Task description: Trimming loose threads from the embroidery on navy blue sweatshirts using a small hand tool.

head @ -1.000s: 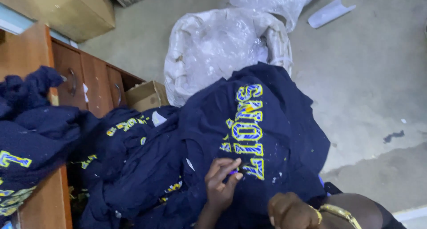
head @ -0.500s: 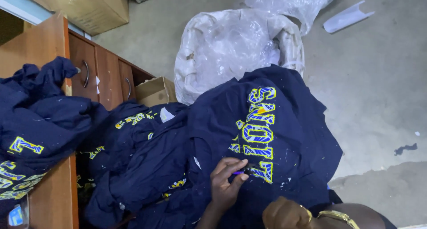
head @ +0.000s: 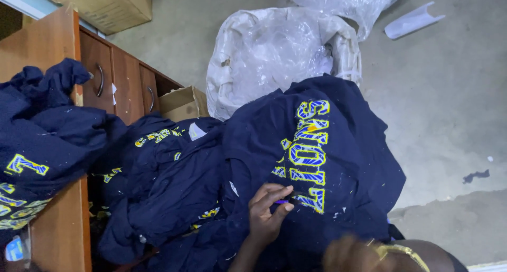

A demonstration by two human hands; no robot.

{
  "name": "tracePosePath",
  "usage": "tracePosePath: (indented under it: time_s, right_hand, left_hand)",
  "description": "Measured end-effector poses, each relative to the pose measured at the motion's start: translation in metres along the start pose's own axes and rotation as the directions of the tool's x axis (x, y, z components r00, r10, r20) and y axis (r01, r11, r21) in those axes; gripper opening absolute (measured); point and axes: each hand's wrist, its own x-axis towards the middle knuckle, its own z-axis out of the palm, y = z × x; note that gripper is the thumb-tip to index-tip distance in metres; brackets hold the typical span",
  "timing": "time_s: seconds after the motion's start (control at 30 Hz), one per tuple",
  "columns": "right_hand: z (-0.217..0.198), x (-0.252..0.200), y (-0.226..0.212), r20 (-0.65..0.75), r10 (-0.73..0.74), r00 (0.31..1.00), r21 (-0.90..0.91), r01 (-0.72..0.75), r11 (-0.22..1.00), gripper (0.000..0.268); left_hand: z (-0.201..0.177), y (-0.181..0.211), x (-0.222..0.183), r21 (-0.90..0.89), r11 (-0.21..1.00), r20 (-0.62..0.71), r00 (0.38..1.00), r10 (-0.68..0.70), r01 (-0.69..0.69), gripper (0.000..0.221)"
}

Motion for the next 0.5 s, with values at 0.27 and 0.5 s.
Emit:
tracePosePath:
  time_s: [0.27, 0.5]
  right_hand:
    - [-0.047, 0.061, -0.041, -0.817, 0.136, 0.561, -0.257, -0.565, 0.784, 0.051]
    - [-0.054, 0.075, -0.044, -0.663, 0.493, 0.563, -0.128, -0.734, 0.667, 0.027]
  left_hand:
    - [-0.010, 0.010, 0.007, 0.112, 0.986, 0.022, 0.992, 0.122, -0.124, 0.029]
    - [-0.007, 0.007, 0.018, 0.228, 0.915, 0.202, 0.936, 0.289, -0.332, 0.033]
